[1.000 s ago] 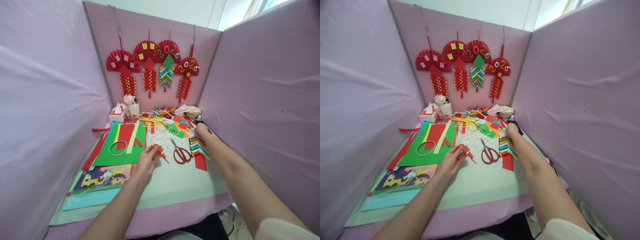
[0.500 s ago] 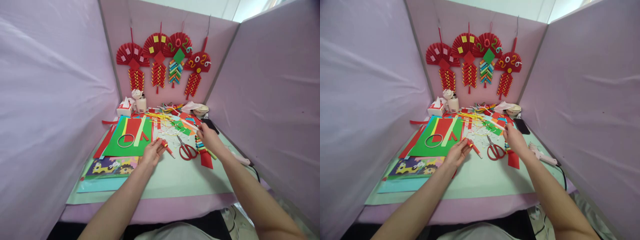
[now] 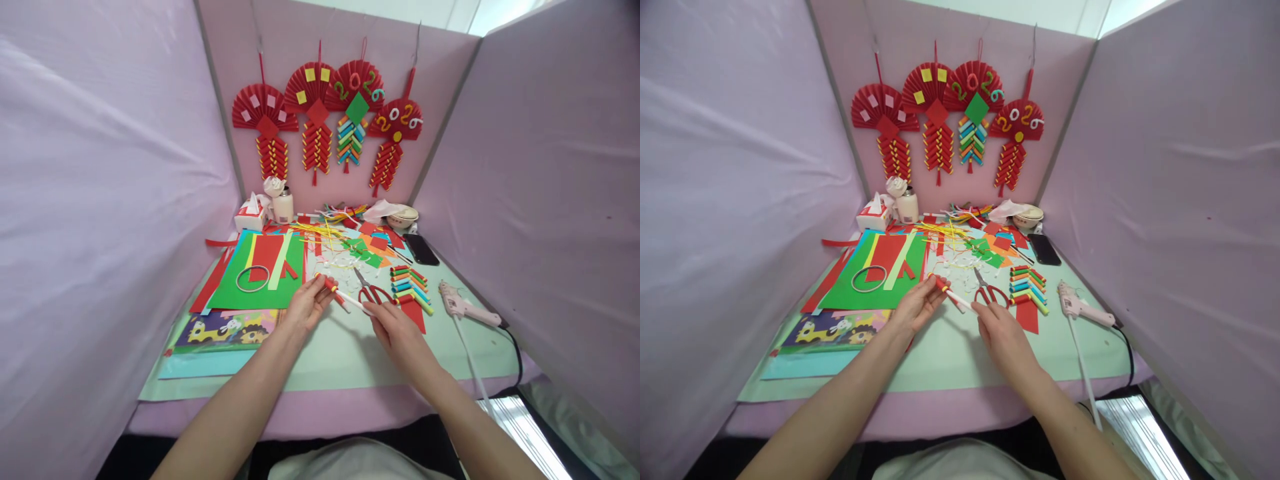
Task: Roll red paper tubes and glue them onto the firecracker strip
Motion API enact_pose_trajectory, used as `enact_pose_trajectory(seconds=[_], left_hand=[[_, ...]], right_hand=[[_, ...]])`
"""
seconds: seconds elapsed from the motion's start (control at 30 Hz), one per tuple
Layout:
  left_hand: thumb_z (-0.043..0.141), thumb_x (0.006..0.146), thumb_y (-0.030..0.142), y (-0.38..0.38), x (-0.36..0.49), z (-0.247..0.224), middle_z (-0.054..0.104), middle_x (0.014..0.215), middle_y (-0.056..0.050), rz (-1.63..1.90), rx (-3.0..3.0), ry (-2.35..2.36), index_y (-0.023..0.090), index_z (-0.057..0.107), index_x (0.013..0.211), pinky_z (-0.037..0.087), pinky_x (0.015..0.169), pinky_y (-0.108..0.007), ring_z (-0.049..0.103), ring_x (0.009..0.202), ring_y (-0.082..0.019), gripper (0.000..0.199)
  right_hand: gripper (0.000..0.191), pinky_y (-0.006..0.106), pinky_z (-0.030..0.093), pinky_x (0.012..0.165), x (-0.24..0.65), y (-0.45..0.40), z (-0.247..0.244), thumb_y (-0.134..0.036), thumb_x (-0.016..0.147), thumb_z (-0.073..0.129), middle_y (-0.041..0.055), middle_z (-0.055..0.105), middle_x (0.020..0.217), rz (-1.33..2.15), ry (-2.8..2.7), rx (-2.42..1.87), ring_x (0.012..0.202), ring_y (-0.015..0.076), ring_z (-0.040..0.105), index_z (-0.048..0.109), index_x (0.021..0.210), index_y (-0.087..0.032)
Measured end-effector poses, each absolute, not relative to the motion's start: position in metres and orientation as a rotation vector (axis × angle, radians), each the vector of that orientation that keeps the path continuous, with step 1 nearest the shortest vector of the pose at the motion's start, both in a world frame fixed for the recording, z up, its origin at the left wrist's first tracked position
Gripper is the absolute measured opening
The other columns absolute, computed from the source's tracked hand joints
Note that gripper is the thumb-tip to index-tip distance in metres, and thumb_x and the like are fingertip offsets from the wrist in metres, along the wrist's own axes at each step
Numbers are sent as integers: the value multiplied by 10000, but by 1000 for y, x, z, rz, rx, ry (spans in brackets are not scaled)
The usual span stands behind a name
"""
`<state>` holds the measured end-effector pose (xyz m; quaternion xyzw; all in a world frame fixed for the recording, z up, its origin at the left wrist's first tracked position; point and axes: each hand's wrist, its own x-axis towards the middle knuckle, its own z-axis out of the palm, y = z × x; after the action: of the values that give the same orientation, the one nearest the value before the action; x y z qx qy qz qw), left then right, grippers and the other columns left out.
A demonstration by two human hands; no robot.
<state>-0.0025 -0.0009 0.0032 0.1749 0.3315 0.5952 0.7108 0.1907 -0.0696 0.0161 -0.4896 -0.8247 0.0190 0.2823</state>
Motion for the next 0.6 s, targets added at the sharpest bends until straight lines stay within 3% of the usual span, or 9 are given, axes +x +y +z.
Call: enact_pose_trajectory(seconds=[0.27, 0.6], left_hand=[[576, 806, 192, -7, 4, -1, 655, 1030, -157, 1263, 509, 607, 123, 554, 816, 501, 825, -342, 620, 978, -230, 73], [510, 836, 167, -7, 5, -2, 586, 1161, -189, 1221, 389, 615, 102, 553, 992, 443, 920, -351, 563, 1083, -235, 174]], right_hand=[[312, 312, 482, 708, 161, -49, -1, -170, 894, 365, 109, 586, 951, 14, -2153, -1270, 862, 208, 576, 492, 1178, -152], [314, 260, 467, 653, 157, -42, -19, -176, 909, 369, 74, 590, 839, -16, -2247, -1304, 746, 174, 586, 518, 1186, -166]])
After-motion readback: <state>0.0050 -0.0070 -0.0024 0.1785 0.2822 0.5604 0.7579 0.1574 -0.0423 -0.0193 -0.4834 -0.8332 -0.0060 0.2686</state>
